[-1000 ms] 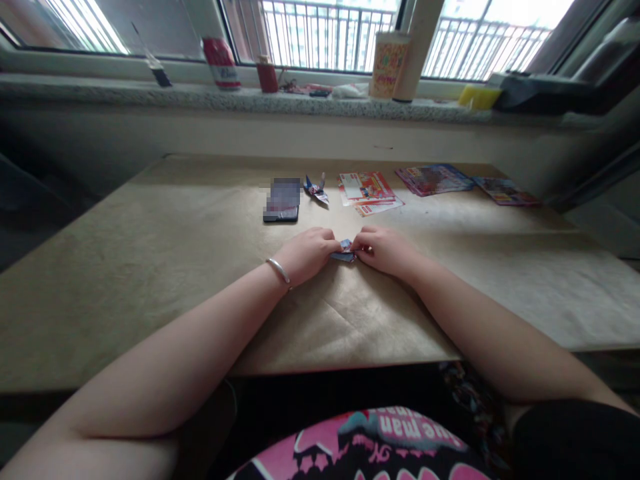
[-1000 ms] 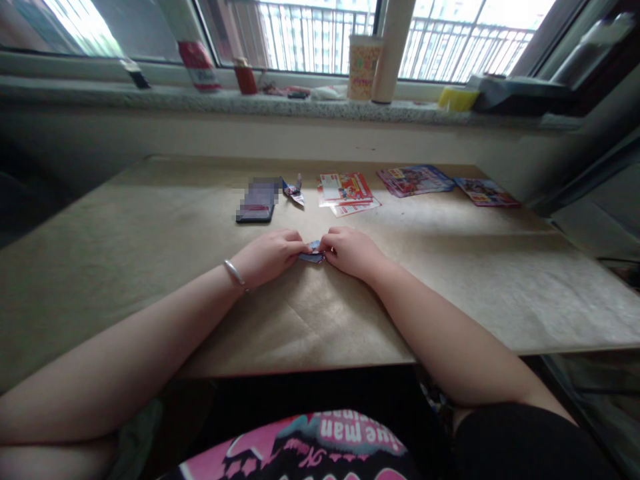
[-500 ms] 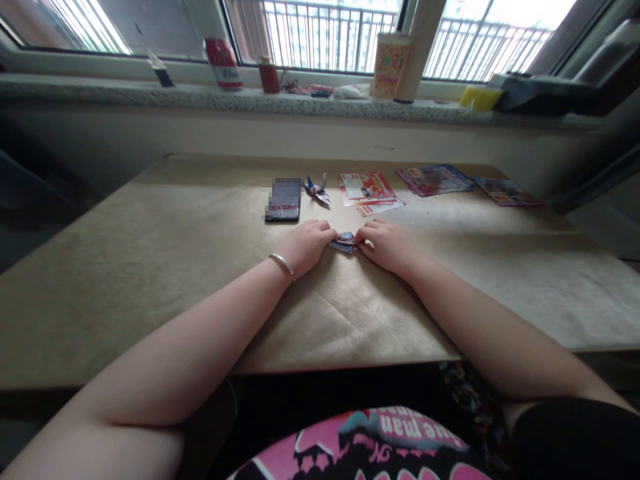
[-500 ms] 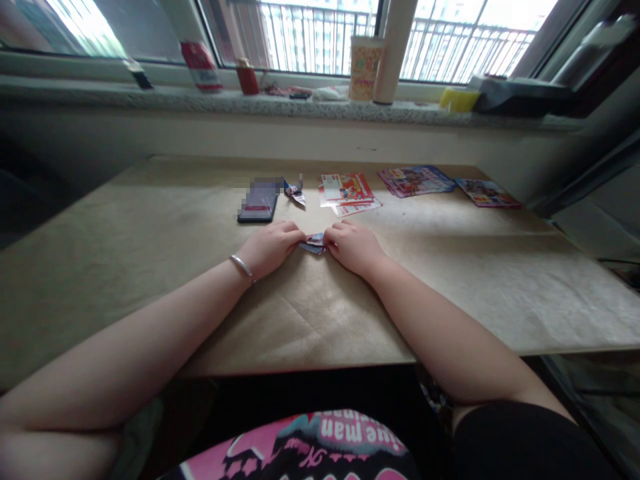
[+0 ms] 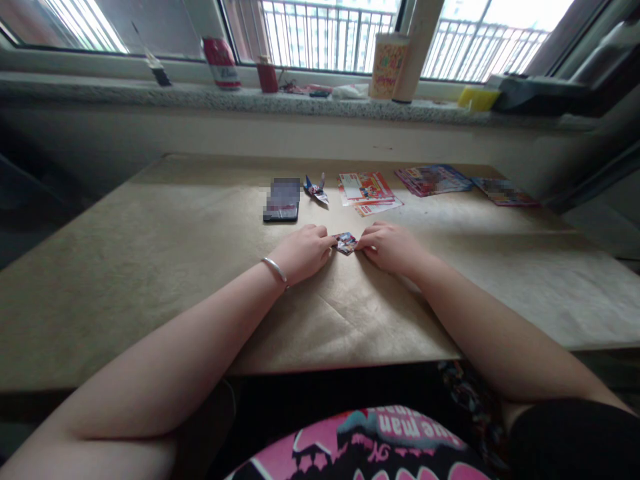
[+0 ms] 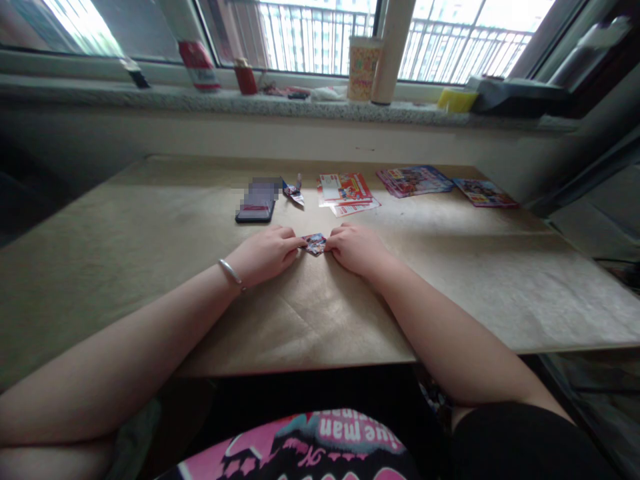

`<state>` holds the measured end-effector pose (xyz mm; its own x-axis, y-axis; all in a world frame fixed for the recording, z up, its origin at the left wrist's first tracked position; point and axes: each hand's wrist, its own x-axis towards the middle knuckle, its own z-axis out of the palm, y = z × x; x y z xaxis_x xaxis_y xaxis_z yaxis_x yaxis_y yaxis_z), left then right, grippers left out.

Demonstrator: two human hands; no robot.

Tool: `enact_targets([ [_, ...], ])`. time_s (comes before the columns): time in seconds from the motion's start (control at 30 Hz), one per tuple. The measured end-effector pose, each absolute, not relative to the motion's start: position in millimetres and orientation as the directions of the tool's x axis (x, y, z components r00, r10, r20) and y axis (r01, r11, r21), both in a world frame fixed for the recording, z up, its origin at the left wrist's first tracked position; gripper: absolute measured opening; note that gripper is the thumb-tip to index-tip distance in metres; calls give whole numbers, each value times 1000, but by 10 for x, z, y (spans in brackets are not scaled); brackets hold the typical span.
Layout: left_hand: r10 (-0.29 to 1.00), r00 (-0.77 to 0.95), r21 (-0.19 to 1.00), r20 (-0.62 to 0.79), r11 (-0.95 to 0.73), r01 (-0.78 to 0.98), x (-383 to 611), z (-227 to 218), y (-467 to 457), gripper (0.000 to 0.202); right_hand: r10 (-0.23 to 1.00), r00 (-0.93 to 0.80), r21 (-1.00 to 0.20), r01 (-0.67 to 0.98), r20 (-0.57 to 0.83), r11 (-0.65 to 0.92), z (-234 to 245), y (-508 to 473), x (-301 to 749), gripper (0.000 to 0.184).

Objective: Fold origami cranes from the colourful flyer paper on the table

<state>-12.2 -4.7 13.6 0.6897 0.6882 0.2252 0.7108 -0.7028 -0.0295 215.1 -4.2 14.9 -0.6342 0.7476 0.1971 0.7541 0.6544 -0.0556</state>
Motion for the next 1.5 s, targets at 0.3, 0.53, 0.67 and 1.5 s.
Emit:
enact_targets([
  [0.3, 722, 662, -58, 201, -666, 744, -50, 116, -178, 42, 747, -631, -69, 753, 211, 655, 150, -36, 2195, 32],
  [0.53, 690, 688, -14, 224, -703, 711, -60, -4, -125, 44, 643, -736, -79, 642, 212, 762, 114, -66, 2143, 32],
  [0.67, 708, 665, 81, 236, -696, 713, -46, -54, -47, 44, 644, -722, -188, 617, 253, 764, 70, -69, 2107, 30],
  [1.5, 884, 456, 107, 100, -466, 879, 25, -48, -3, 55, 807, -501, -237, 781, 313, 577, 30, -42, 2046, 26],
])
